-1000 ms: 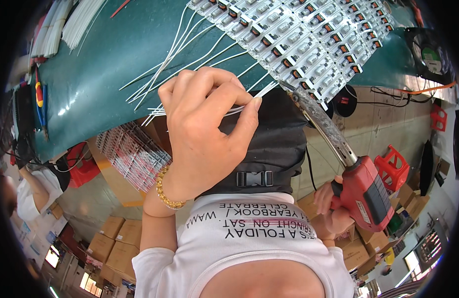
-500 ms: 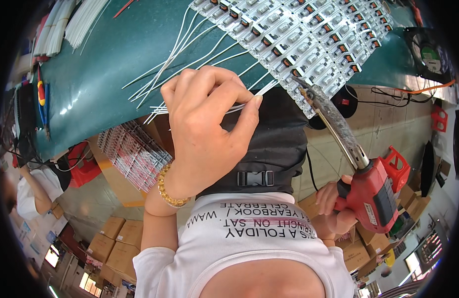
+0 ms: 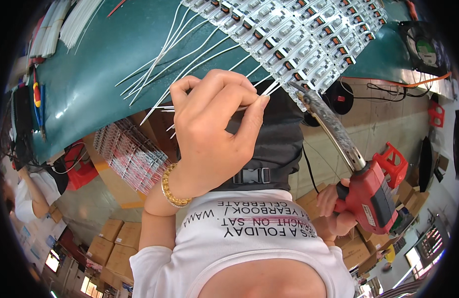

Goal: The person uses a soldering iron to attach white and red wires to a grid of electronic components on a workbench. They repeatedly pick up individual wires, position them against the component terminals, and apply the soldering iron to secure the connections.

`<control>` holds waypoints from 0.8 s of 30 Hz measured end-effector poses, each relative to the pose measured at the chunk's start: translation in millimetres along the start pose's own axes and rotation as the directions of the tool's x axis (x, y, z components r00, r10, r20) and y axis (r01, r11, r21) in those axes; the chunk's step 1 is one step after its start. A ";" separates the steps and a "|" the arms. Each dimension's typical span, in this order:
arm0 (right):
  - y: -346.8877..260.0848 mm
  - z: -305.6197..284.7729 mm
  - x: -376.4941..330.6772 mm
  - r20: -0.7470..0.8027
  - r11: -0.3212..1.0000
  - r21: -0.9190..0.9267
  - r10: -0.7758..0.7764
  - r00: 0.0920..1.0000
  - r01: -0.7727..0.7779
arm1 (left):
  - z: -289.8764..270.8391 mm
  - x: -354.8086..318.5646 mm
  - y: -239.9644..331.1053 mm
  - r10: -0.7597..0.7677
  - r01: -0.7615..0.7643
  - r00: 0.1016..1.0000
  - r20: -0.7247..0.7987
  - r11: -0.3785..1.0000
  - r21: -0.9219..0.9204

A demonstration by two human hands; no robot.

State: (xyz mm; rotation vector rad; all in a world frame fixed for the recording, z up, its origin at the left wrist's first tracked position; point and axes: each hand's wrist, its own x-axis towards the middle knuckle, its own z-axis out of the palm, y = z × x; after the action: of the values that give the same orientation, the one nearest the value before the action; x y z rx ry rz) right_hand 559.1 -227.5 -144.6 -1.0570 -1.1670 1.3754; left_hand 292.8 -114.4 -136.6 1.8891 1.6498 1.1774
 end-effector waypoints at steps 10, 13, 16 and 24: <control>-13.0 18.4 11.7 -0.044 0.991 -0.129 0.041 0.998 -0.046 | 0.9 -1.1 -1.6 0.043 -0.043 0.999 -0.002 0.997 0.061; -11.3 16.7 11.2 -0.051 0.999 -0.042 0.027 0.998 -0.029 | 1.1 -2.7 -1.9 0.041 -0.041 0.999 0.001 0.997 0.065; -10.3 9.7 3.3 -0.097 0.995 -0.079 0.051 0.994 -0.059 | 1.5 -2.3 -1.9 0.041 -0.041 0.999 0.005 0.997 0.068; -12.0 18.1 9.1 -0.103 0.997 -0.069 0.035 0.994 -0.042 | 0.4 -1.2 0.3 0.027 -0.028 1.000 0.010 0.998 0.055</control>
State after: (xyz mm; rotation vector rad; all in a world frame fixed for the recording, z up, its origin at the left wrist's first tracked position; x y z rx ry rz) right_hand 542.0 -220.1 -130.1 -1.1924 -1.1330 1.3019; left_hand 293.4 -115.4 -137.1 1.9540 1.6729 1.1432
